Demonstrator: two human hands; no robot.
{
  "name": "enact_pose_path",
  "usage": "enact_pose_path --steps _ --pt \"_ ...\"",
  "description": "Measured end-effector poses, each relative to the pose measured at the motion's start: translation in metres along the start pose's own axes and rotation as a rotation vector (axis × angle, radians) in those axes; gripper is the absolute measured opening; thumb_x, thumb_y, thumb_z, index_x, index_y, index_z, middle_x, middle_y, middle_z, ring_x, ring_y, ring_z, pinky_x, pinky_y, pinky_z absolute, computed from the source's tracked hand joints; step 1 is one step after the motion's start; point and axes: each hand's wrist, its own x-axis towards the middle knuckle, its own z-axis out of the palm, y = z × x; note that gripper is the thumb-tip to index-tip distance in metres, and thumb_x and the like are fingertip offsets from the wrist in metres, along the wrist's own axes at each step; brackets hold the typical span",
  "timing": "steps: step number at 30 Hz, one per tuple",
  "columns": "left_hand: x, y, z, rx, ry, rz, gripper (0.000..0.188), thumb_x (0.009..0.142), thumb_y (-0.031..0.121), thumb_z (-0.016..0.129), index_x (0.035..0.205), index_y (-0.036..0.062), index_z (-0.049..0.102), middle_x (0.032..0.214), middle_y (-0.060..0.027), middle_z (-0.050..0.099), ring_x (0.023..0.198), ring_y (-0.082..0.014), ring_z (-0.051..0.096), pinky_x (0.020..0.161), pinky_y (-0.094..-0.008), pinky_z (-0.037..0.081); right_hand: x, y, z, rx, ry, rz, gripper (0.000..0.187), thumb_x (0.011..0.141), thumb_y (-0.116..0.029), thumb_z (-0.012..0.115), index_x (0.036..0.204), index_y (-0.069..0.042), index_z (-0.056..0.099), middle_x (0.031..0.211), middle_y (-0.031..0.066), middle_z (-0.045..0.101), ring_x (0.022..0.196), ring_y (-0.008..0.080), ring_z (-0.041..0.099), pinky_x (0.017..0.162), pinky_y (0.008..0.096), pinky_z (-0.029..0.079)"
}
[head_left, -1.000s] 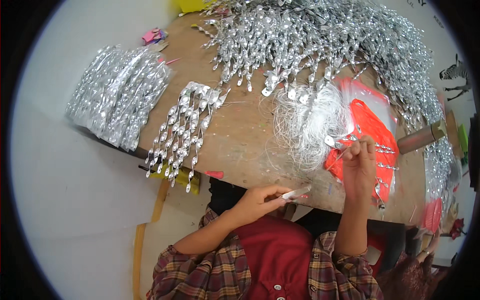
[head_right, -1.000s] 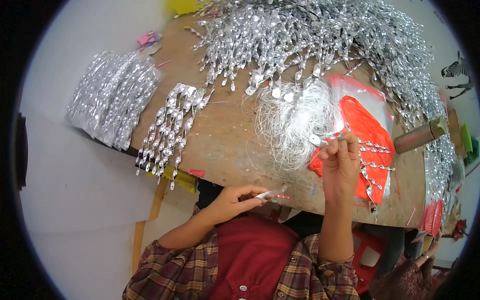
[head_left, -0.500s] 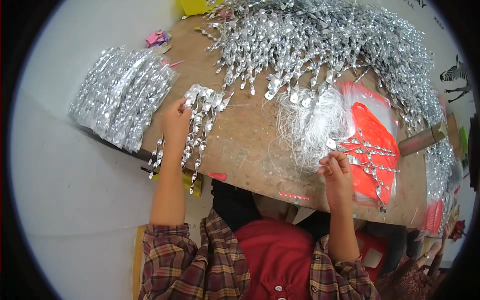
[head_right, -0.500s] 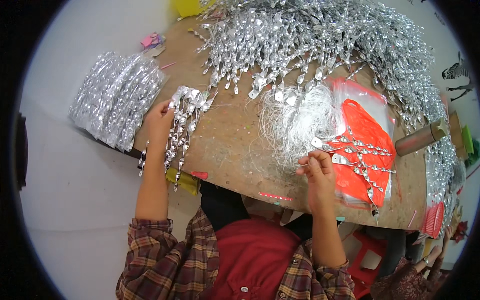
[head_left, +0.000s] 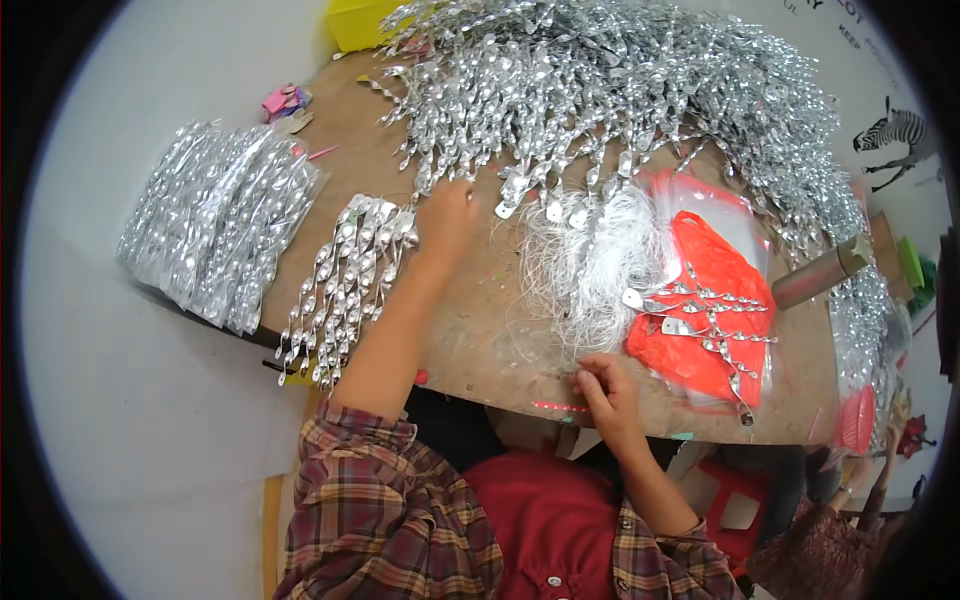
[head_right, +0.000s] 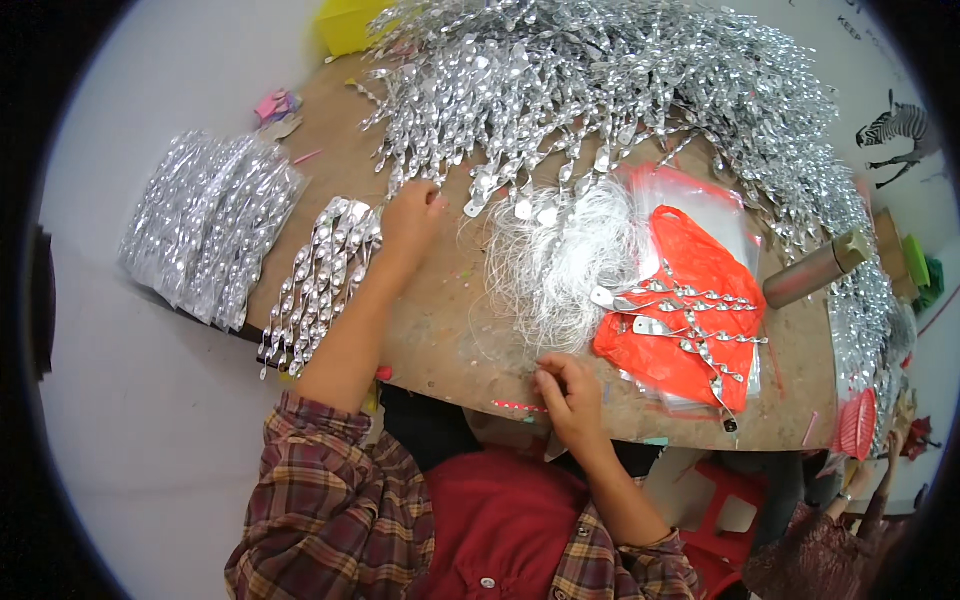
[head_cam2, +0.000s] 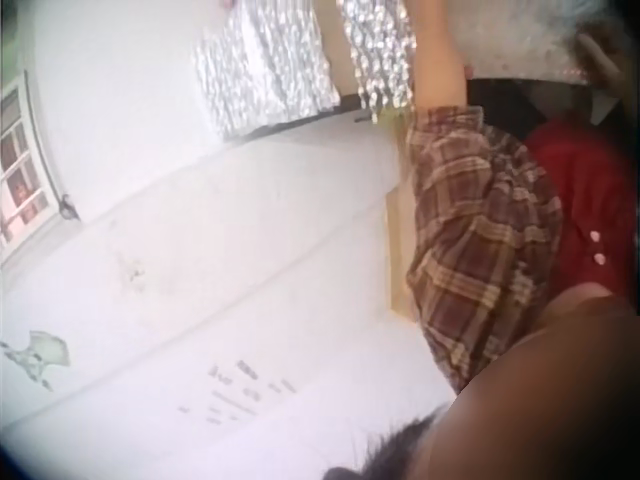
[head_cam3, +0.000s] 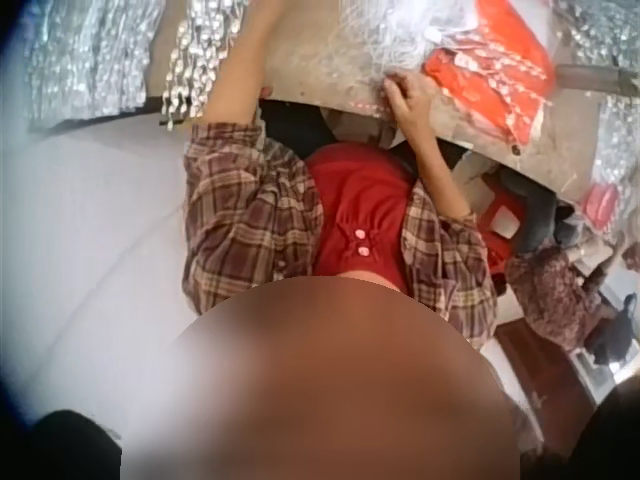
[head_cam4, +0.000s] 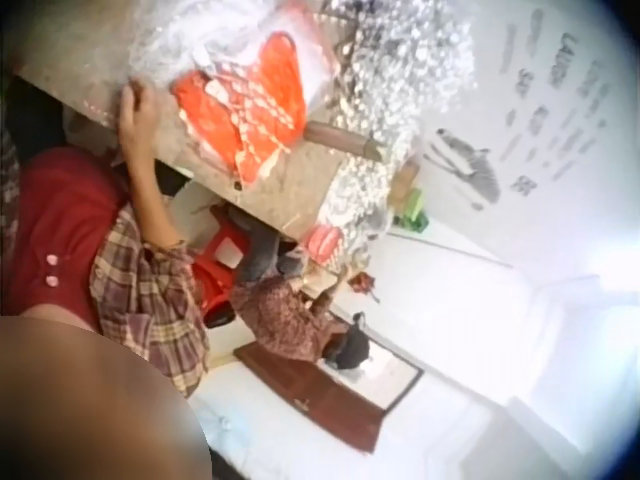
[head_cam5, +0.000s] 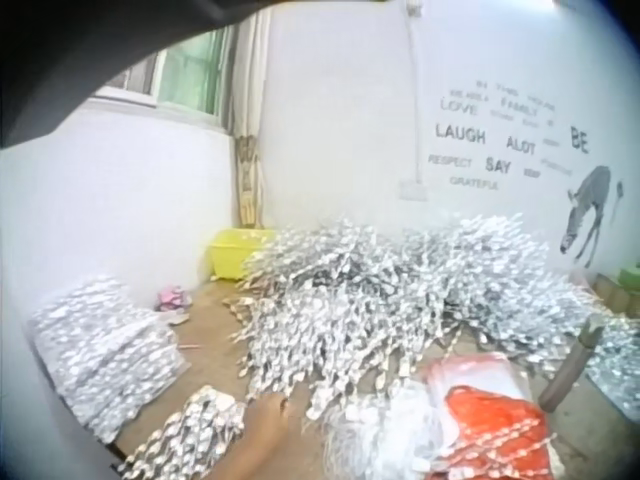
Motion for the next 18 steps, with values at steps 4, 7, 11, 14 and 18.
enact_pose_path --steps 4,7,11,14,18 --pt "0.005 0.019 0.03 -0.003 -0.106 0.106 0.02 0.076 0.023 0.065 0.086 0.006 0.064 0.084 -0.0137 0.063 0.075 -0.0323 0.062 0.066 -0.0414 0.048 0.001 0.006 0.0 -0.061 0.034 -0.05 0.014 0.086 -0.009 0.058 0.097 -0.002 0.06 0.077 0.0056 0.06 0.066 0.0138 0.058 0.064 0.0272 0.045" --pt "0.006 0.028 0.039 0.201 -0.208 0.03 0.018 0.074 0.02 0.068 0.085 0.0067 0.064 0.088 -0.0124 0.063 0.08 -0.0299 0.062 0.066 -0.0429 0.048 0.002 0.005 -0.003 -0.151 0.022 -0.107 0.013 0.087 -0.009 0.057 0.098 -0.003 0.059 0.076 0.0047 0.06 0.067 0.0125 0.057 0.063 0.0261 0.045" --pt "0.009 0.03 0.035 0.211 -0.184 -0.008 0.017 0.074 0.02 0.068 0.082 0.0049 0.065 0.088 -0.0127 0.063 0.08 -0.0299 0.062 0.067 -0.043 0.049 0.001 0.006 -0.004 -0.23 -0.002 -0.174 0.012 0.089 -0.007 0.056 0.1 -0.001 0.057 0.078 0.004 0.061 0.067 0.0089 0.058 0.061 0.0221 0.047" --pt "0.014 0.032 0.017 -0.023 -0.18 -0.151 0.015 0.074 0.017 0.067 0.079 0.0025 0.065 0.086 -0.0143 0.064 0.076 -0.0282 0.063 0.065 -0.04 0.048 0.002 0.012 -0.003 -0.234 0.011 -0.204 0.012 0.089 -0.007 0.056 0.099 -0.001 0.057 0.078 0.0032 0.06 0.067 0.0087 0.058 0.06 0.0218 0.046" --pt "0.036 0.038 -0.035 -0.721 0.225 -0.129 0.017 0.081 0.017 0.064 0.075 0.002 0.06 0.077 -0.0052 0.062 0.068 -0.0116 0.057 0.059 -0.0292 0.045 0.002 -0.005 -0.002 0.009 0.034 -0.062 0.011 0.089 -0.006 0.056 0.098 -0.001 0.057 0.08 0.0021 0.058 0.067 0.0081 0.057 0.06 0.0212 0.044"
